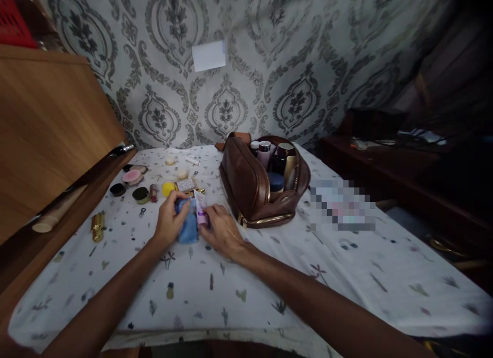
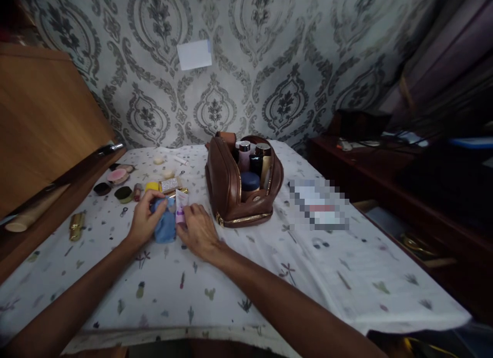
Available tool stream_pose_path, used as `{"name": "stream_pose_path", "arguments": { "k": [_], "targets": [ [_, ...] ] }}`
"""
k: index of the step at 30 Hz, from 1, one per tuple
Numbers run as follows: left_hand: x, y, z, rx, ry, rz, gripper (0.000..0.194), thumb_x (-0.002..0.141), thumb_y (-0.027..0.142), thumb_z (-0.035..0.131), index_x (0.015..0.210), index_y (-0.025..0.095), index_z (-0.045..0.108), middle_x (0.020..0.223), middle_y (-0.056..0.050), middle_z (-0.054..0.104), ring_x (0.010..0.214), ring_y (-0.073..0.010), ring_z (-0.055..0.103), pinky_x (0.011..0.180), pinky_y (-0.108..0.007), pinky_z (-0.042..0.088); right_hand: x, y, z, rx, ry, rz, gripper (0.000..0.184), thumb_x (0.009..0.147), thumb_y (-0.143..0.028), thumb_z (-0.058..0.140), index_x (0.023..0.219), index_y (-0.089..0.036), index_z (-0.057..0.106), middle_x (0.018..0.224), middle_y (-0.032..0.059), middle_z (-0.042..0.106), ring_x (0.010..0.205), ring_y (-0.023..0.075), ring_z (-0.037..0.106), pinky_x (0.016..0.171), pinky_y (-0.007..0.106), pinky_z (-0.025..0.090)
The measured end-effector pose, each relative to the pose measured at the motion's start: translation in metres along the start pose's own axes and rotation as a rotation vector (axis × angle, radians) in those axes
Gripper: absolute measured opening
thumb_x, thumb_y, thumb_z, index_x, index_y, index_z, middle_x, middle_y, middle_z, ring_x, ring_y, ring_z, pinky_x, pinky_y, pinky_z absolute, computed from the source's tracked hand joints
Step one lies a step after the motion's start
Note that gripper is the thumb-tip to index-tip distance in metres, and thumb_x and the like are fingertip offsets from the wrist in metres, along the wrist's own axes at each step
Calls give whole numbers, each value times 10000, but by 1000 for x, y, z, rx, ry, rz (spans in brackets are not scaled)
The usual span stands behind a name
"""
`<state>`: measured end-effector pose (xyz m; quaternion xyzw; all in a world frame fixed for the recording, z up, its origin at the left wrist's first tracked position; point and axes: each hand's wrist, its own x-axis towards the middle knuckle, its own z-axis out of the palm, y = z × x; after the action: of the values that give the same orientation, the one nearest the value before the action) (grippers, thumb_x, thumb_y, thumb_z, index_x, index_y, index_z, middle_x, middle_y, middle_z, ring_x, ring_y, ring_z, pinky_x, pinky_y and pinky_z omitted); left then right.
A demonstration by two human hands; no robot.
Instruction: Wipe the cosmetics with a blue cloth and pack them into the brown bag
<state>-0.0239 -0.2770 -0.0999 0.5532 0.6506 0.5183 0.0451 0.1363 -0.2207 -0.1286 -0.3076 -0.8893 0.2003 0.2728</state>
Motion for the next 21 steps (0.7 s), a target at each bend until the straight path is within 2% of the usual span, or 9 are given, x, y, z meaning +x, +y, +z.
{"name": "stream_pose_path", "arguments": {
  "k": [4, 8, 10, 15, 18, 21],
  "targets": [
    [-6, 7, 0, 127, -106, 197, 110, 905, 313, 546, 905, 210, 584, 885, -25, 647, 854, -185, 613, 807, -302, 492, 0, -2, -4, -19, 27, 14, 256, 818, -176, 614, 1073, -165, 610, 1029, 95, 585, 982, 250, 535, 849, 366, 472],
    [-8, 8, 2, 138, -125, 308, 103, 938, 290, 534, 932, 209, 597, 917, -36, 644, 903, -188, 620, 849, -314, 499, 0, -1, -11, -30, 16, -129, 185, 797, -99, 568, 954, -186, 610, 976, 78, 574, 977, 247, 510, 873, 368, 461],
    [-8, 6, 3, 144, -143, 331, 113, 942, 293, 546, 976, 206, 608, 967, -49, 643, 954, -199, 620, 887, -335, 502, 0, 1, -12, 2, 24, -154, 232, 794, -74, 553, 994, -185, 592, 1016, 80, 568, 994, 241, 512, 893, 369, 462],
    [-12, 2, 7, 169, -313, 386, 230, 973, 294, 501, 1128, 194, 638, 1165, -108, 612, 1111, -224, 602, 997, -381, 492, 1, 10, -6, 58, 31, 17, 356, 788, -130, 629, 1130, -158, 536, 1108, 109, 535, 1053, 261, 515, 923, 406, 477],
    [-13, 0, 8, 178, -433, 470, 301, 994, 254, 438, 1195, 169, 645, 1234, -141, 590, 1177, -226, 581, 1034, -370, 478, 2, 15, -3, 98, 12, 43, 294, 808, -159, 643, 1088, -137, 553, 1103, 115, 522, 1056, 256, 523, 954, 408, 477],
    [-11, -5, 6, 226, -471, 495, 333, 998, 223, 407, 1211, 168, 657, 1202, -139, 605, 1148, -222, 591, 1011, -362, 493, 3, 18, -3, 131, -8, 52, 203, 809, -175, 663, 993, -138, 586, 1084, 105, 508, 1032, 239, 546, 959, 388, 484]
  ]
}}
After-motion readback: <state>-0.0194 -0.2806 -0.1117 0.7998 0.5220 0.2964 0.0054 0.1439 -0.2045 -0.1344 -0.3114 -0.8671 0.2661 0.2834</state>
